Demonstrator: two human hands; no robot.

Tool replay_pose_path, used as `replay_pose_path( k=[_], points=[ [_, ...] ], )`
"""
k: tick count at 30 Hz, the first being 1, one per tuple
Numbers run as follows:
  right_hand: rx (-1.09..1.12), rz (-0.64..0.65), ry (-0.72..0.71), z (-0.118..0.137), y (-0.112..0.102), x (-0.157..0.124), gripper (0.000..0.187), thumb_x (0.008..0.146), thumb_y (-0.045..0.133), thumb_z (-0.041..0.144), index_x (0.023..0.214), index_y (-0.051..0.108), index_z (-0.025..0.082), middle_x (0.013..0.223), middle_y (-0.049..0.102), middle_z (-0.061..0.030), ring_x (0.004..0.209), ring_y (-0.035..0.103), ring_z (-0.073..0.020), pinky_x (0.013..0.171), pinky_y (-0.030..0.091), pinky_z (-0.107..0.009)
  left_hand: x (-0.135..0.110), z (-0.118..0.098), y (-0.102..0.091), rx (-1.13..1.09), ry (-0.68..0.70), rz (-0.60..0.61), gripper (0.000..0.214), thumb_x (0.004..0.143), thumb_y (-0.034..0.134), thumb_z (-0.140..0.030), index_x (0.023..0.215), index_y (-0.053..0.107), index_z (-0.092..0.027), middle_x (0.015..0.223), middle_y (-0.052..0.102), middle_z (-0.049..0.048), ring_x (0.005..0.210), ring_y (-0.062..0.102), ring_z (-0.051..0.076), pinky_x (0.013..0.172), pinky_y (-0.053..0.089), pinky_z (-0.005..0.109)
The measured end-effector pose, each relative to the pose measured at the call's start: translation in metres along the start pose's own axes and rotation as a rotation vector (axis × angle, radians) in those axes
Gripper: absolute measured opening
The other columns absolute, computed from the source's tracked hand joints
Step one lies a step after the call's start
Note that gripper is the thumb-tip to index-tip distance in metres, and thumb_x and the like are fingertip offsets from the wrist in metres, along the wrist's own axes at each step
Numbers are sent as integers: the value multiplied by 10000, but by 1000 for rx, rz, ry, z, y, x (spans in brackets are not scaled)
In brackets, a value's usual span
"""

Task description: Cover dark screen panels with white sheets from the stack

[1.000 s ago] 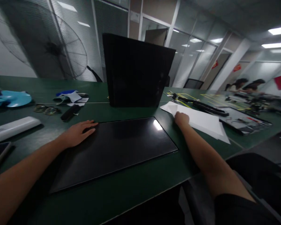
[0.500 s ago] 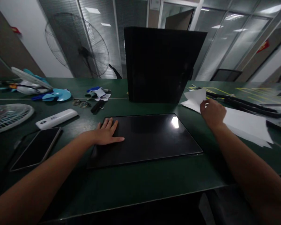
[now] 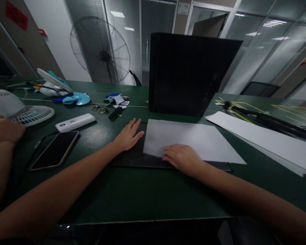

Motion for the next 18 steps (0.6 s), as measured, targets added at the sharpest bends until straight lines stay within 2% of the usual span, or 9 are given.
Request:
replay_pose_path(
  k=[2, 3, 5, 7, 9, 12, 14, 16, 18],
  points=[
    [126, -18, -188, 28, 2, -3, 361, 1056, 543, 423, 1274, 728, 202, 1409, 642, -95, 1286, 614, -269, 1080, 483, -435, -2, -5, -1, -50, 108, 21, 877, 1037, 244, -729, 1699, 41, -192, 1755, 83, 138, 1616, 120, 341, 1273, 234, 541],
    [209, -20, -255, 35, -1, -6, 399, 1056, 542, 442, 1335, 700, 204, 1450, 613, -92, 1332, 584, -256, 1125, 460, -440, -2, -6, 2, -49, 151, 67, 890, 1022, 302, -747, 1701, 68, -220, 1755, 76, 132, 1613, 126, 360, 1271, 228, 556],
    [374, 15, -363, 39, -7, -14, 467, 1058, 533, 475, 1437, 631, 220, 1502, 570, -81, 1375, 551, -213, 1162, 442, -408, -2, -8, 10, -11, 201, 188, 863, 987, 407, -774, 1679, 231, -290, 1753, 127, 109, 1600, 155, 403, 1267, 191, 604],
    [457, 31, -397, 28, -14, -18, 510, 1058, 531, 487, 1504, 569, 242, 1555, 516, -72, 1400, 523, -188, 1169, 439, -384, -1, -6, 16, 26, 210, 263, 782, 971, 458, -777, 1619, 391, -344, 1740, 211, 78, 1595, 168, 412, 1265, 145, 637],
    [425, -7, -316, 0, -17, -17, 508, 1062, 513, 489, 1518, 552, 267, 1573, 496, -61, 1410, 510, -197, 1174, 435, -408, 1, -4, 17, 22, 211, 289, 732, 974, 478, -759, 1583, 454, -355, 1726, 265, 69, 1598, 180, 386, 1265, 130, 641],
    [199, -78, -35, -61, -11, -11, 539, 1065, 470, 511, 1532, 541, 253, 1585, 477, -78, 1457, 456, -262, 1209, 382, -504, 4, 1, 15, -18, 216, 292, 689, 962, 521, -738, 1532, 527, -352, 1710, 313, 70, 1587, 244, 349, 1268, 140, 628],
    [28, -48, 144, -97, 0, -11, 592, 1061, 446, 531, 1545, 529, 199, 1581, 473, -121, 1452, 456, -307, 1205, 375, -538, 7, 10, 13, -25, 191, 253, 662, 950, 537, -735, 1482, 587, -343, 1689, 362, 68, 1569, 296, 343, 1270, 152, 619],
    [-61, 4, 236, -117, 9, -12, 616, 1053, 438, 545, 1515, 561, 158, 1533, 520, -158, 1378, 528, -328, 1163, 423, -529, 11, 24, 9, -21, 100, 183, 694, 935, 546, -736, 1483, 589, -311, 1666, 401, 91, 1551, 332, 351, 1265, 176, 621],
    [-78, 28, 248, -124, 14, -12, 607, 1046, 430, 572, 1454, 624, 168, 1431, 605, -160, 1264, 605, -319, 1094, 481, -499, 14, 38, 7, -27, 4, 145, 750, 921, 554, -732, 1513, 555, -272, 1657, 409, 124, 1546, 340, 364, 1254, 204, 629]
  ],
)
Point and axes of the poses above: each hand's wrist, its own x-axis towards the middle knuckle, its own y-axis out of the palm, z = x × y, the point moved 7 cm from there along x, towards the middle knuckle
